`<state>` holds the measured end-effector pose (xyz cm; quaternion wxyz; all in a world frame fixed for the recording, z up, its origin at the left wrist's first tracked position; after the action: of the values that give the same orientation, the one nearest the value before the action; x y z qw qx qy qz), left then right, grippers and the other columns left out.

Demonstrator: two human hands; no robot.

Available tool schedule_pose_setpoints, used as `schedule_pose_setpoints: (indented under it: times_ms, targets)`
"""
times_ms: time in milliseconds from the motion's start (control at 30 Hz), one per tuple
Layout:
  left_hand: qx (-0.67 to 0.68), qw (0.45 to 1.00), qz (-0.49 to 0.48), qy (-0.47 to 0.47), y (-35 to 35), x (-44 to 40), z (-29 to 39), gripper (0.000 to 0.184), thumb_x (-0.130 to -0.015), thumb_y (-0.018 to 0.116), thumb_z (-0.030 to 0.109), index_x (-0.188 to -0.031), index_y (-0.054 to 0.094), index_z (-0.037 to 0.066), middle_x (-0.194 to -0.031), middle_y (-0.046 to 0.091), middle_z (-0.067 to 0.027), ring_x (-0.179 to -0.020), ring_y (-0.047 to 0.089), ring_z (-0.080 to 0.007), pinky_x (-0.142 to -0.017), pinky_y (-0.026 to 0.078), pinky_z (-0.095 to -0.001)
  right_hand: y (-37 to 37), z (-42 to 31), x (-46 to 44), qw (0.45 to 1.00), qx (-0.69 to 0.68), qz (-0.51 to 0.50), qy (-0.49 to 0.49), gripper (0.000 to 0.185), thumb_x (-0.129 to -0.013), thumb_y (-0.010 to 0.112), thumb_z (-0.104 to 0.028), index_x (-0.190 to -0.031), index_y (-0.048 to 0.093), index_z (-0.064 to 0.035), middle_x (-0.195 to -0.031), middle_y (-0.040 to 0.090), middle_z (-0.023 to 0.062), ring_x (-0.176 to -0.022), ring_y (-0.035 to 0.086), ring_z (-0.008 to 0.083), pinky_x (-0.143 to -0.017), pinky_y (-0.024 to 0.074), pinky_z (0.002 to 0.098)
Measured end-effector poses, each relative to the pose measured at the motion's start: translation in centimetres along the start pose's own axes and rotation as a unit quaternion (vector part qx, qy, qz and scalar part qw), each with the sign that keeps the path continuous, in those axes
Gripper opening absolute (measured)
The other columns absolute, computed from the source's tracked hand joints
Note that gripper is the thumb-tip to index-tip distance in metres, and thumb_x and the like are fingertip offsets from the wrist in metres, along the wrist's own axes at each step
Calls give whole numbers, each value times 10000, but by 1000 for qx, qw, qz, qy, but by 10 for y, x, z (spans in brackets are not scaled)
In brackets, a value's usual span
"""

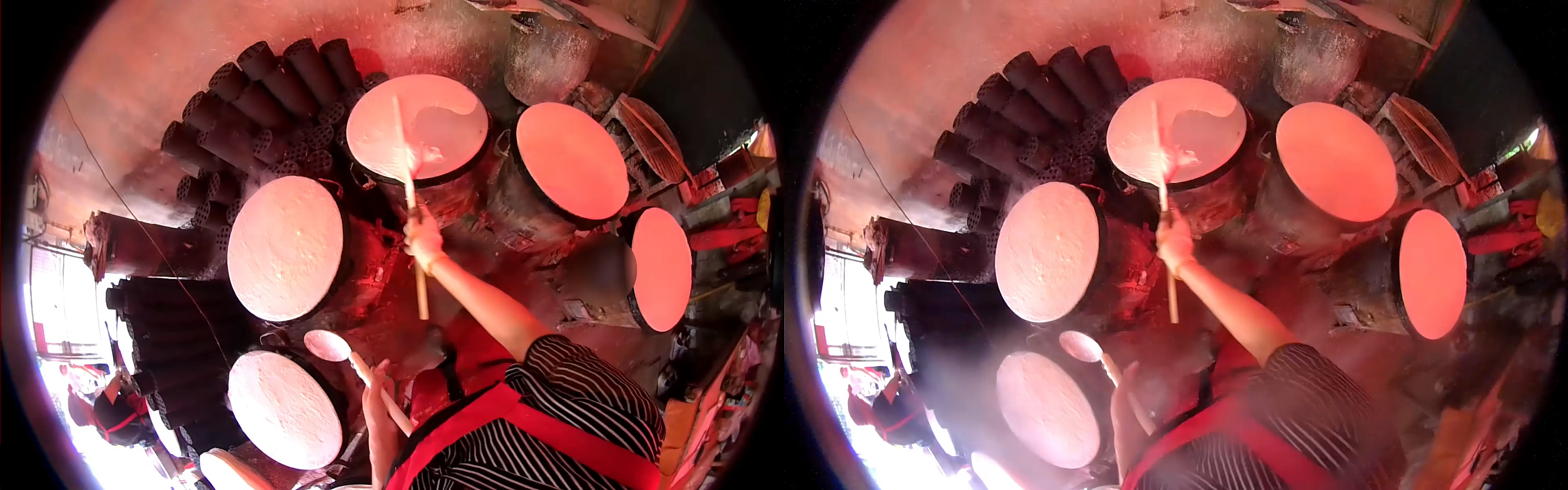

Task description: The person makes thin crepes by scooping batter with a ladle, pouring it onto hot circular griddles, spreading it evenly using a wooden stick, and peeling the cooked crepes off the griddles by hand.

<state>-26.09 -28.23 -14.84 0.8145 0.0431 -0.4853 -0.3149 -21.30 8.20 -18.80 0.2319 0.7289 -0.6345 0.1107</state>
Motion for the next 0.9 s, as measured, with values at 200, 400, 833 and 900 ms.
schedule_pose_setpoints:
  times_ms: [200, 400, 833, 900]
  targets:
    - [-18, 1000, -23, 7, 27, -13, 4, 409, -879, 597, 271, -1226, 533, 63, -1213, 535, 18, -1100, 428, -64, -983, 280, -238, -61, -51, -18, 992, -120, -28, 12, 341, -987, 393, -316, -1326, 382, -282, -590, 388, -34, -396, 352, 80, -336, 291, 240]
    - [-92, 995, -35, 5, 73, -14, 7, 410, -894, 566, 282, -1233, 529, 55, -1236, 531, 17, -1141, 420, -62, -992, 268, -248, -2, -32, 17, 978, -11, -203, 48, 309, -961, 430, -229, -1270, 430, -222, -600, 376, -26, -418, 316, 76, -366, 292, 241]
    - [-140, 988, -38, 50, 210, -15, 7, 359, -917, 540, 210, -1232, 531, 37, -1265, 536, 10, -1088, 443, -46, -963, 300, -222, -102, -75, -3, 965, 25, -240, 106, 279, -967, 441, -337, -1219, 459, -218, -599, 391, -23, -398, 309, 71, -359, 258, 226]
    - [-127, 989, -30, 71, 228, -13, 9, 340, -911, 552, 183, -1219, 537, 38, -1233, 557, 12, -1004, 463, -32, -889, 340, -195, -146, -64, -20, 959, 62, -256, 109, 312, -970, 435, -344, -1248, 450, -203, -597, 383, -29, -400, 303, 60, -358, 258, 221]
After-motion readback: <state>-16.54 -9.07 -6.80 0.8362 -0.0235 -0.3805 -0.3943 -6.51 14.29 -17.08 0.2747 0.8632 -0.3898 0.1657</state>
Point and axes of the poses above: each hand's wrist, its own x-axis away from the middle knuckle, its own y-axis out of the palm, z = x × y, the point moved 9 cm from there along -x, towards the middle knuckle
